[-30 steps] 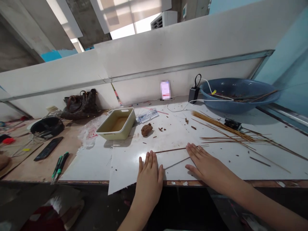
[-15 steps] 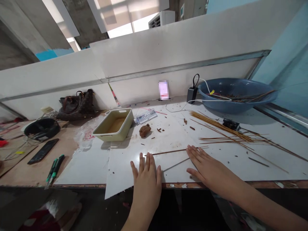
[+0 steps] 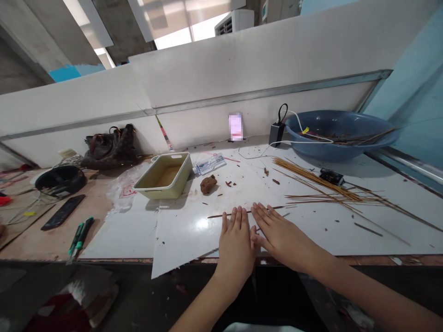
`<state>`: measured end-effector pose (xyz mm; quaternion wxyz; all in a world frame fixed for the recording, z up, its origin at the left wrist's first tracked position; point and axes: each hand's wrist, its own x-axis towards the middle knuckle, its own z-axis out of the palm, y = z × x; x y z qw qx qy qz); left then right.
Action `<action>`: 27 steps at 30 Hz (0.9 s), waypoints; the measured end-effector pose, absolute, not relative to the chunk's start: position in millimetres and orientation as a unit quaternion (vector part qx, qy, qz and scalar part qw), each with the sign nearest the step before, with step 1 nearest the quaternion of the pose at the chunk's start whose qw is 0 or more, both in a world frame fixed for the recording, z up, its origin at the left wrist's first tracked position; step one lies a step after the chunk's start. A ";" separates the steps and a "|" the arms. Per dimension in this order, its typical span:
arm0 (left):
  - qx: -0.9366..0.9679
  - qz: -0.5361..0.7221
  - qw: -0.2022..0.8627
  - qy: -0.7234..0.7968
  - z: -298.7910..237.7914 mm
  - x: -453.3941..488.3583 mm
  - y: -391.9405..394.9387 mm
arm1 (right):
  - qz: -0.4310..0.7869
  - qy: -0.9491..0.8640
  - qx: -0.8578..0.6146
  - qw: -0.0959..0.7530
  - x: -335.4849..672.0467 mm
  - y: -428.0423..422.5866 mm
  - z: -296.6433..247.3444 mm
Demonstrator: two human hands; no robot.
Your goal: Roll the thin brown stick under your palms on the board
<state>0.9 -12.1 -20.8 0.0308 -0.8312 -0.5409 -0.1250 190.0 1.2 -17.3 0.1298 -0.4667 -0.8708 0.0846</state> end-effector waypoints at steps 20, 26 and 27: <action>-0.844 -0.109 0.029 -0.524 -12.7 -12.4 -10.7 | 0.069 -0.883 -0.450 0.115 203.3 1.0 -21.7; -0.869 -0.078 0.023 -0.488 12.5 -19.7 19.0 | 0.032 -0.930 -0.348 0.115 215.1 52.9 -6.0; -0.874 -0.084 0.031 -0.478 17.9 -21.4 26.1 | 0.027 -0.938 -0.324 0.121 218.3 64.4 -0.8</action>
